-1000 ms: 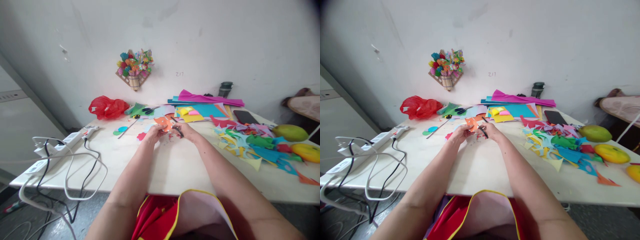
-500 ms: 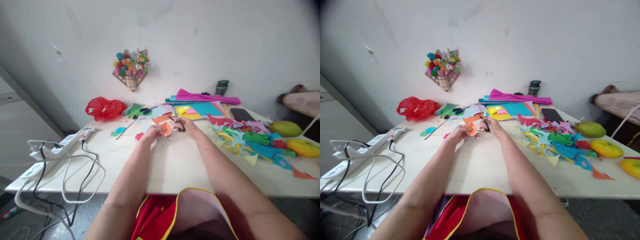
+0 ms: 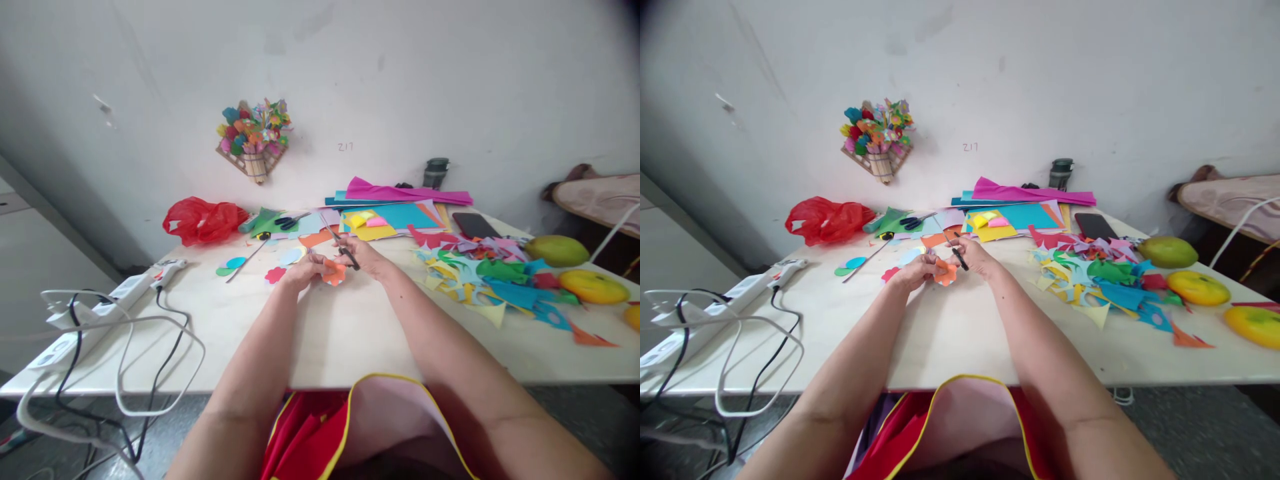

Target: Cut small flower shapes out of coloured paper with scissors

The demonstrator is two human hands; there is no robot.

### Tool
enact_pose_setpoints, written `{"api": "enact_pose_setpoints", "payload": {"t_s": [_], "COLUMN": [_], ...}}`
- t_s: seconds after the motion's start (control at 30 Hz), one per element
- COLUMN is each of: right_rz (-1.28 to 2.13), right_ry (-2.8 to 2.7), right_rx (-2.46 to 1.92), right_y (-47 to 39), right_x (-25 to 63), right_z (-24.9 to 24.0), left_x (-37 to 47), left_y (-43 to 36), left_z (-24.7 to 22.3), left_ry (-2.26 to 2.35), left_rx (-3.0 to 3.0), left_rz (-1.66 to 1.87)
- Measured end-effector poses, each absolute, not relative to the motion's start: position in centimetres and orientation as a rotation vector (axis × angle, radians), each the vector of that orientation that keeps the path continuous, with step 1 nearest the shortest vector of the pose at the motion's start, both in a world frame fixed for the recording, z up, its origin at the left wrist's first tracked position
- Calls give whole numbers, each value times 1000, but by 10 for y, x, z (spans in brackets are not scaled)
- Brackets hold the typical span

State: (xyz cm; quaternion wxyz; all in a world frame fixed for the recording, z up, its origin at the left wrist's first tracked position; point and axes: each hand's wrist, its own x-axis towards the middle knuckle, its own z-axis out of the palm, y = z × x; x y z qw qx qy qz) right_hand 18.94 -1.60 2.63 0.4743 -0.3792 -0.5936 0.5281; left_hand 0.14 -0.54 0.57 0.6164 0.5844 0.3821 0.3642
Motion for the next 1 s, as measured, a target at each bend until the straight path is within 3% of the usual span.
{"api": "enact_pose_setpoints", "payload": {"t_s": [1.0], "right_rz": [1268], "right_ry": [-1294], "right_rx": [-1038], "right_y": [-22], "right_x": [181], "right_z": [33], "left_x": [2], "left_y": [-3], "left_z": [8], "left_ry": [893], "left_rx": [1062], "left_rz": [1238]}}
